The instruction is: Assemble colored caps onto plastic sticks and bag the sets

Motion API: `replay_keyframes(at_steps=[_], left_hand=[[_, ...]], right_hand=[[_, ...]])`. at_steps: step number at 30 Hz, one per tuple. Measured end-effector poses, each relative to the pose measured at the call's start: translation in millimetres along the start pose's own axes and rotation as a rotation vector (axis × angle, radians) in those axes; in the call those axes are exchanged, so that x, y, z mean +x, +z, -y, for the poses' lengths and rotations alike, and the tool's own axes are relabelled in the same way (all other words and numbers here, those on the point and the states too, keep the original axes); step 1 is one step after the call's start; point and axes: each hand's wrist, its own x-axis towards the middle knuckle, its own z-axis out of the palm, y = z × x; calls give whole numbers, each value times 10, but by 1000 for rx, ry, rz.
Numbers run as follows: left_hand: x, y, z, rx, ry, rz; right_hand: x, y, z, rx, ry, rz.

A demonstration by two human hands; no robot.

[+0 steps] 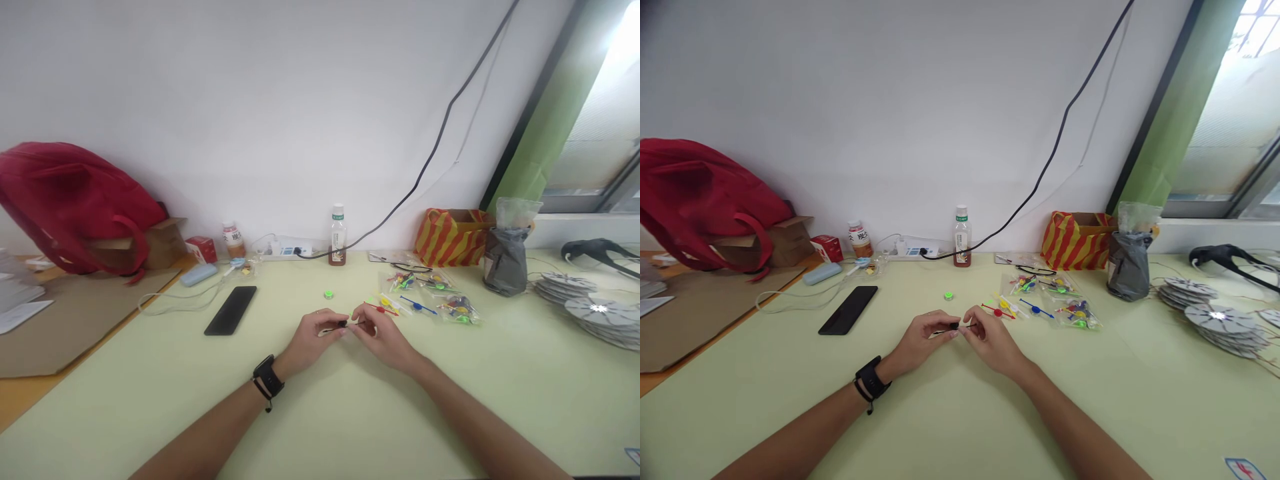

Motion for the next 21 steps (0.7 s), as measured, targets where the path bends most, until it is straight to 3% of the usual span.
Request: replay_keyframes(at_steps=[15,21], left_hand=[[-12,6,-21,51,30,23],[-18,21,-98,-67,8,77]], right_hand=[[20,-78,86,85,21,-9],[41,-87,69,168,52,-17]])
